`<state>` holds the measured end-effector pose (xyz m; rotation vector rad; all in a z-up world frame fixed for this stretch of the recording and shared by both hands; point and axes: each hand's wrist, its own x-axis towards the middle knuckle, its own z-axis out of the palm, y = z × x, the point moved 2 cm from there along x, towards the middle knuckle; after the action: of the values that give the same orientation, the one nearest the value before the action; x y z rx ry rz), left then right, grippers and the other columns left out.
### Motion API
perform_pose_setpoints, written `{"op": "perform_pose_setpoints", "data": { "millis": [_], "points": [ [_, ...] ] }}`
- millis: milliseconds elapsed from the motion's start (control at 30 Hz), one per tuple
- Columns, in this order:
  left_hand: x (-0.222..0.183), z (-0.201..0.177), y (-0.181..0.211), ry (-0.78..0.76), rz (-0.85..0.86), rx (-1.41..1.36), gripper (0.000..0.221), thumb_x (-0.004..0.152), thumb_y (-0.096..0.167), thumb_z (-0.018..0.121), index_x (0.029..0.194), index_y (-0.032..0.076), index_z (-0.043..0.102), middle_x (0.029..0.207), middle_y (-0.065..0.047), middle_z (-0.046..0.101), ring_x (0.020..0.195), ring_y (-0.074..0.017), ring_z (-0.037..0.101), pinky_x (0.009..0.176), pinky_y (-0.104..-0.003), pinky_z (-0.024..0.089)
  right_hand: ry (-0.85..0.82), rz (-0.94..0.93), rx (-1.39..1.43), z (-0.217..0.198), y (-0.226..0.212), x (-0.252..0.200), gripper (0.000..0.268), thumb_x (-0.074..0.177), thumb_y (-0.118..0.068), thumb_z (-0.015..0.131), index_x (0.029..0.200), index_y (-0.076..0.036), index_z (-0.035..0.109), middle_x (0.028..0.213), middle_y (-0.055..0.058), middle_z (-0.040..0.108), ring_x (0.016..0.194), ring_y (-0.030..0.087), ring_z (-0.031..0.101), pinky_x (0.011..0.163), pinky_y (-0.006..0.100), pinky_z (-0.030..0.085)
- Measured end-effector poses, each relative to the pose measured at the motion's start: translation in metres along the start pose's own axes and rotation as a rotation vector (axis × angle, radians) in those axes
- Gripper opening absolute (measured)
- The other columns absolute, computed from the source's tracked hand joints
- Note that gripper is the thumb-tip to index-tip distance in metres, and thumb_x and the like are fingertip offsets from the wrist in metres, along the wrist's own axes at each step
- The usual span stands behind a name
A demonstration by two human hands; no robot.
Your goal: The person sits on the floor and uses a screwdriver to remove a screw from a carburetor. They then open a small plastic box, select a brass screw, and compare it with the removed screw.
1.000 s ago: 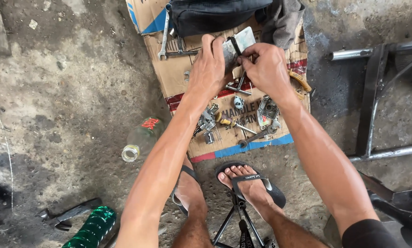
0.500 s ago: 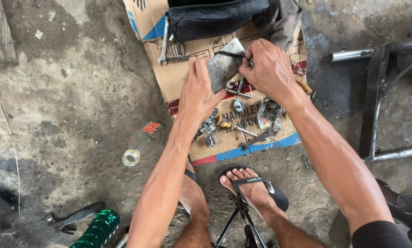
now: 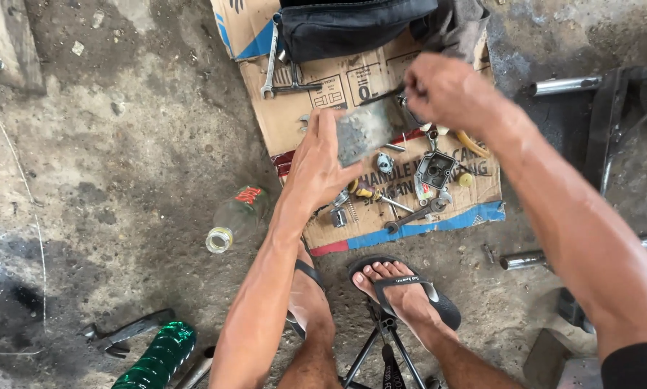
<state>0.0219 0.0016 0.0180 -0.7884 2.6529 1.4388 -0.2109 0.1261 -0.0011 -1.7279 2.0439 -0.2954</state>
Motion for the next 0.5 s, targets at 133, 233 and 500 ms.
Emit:
{"op": "perform_pose_setpoints", "data": {
  "millis": [133,233,500],
  "points": [
    [-0.01,-0.002,0.007,-0.116,-0.003,-0.049,0.075,0.08,0.022,0.085,0.133,0.004,0.036,0.132,-0.018,0.045,0.103,-0.0328,0.061,0.087,-0.046,0.053,-0.074,0.086,0.078,-0.018,0.001,0.016,0.014,0.11,-0.01,0.056,0.112,0.003,0.059,0.106,0.02,0.066,0.086,0.03,0.065,0.079,0.039,0.059],
    [-0.009,-0.009,0.02,-0.125,-0.006,-0.049,0.07,0.085,0.02,0.082,0.135,0.003,0.036,0.131,-0.017,0.045,0.089,-0.0301,0.057,0.084,-0.042,0.047,-0.005,0.105,0.159,-0.029,-0.015,0.025,0.008,0.107,-0.007,0.055,0.105,0.0,0.055,0.096,0.014,0.061,0.078,0.025,0.056,0.074,0.04,0.051],
    [-0.009,-0.019,0.018,-0.25,0.034,0.036,0.072,0.081,0.016,0.088,0.132,0.004,0.039,0.129,-0.019,0.045,0.101,-0.0381,0.06,0.083,-0.046,0.048,0.054,0.224,0.47,-0.017,-0.052,0.048,0.003,0.102,-0.003,0.055,0.104,-0.003,0.057,0.101,0.01,0.064,0.077,0.017,0.057,0.067,0.03,0.055]
  ]
}}
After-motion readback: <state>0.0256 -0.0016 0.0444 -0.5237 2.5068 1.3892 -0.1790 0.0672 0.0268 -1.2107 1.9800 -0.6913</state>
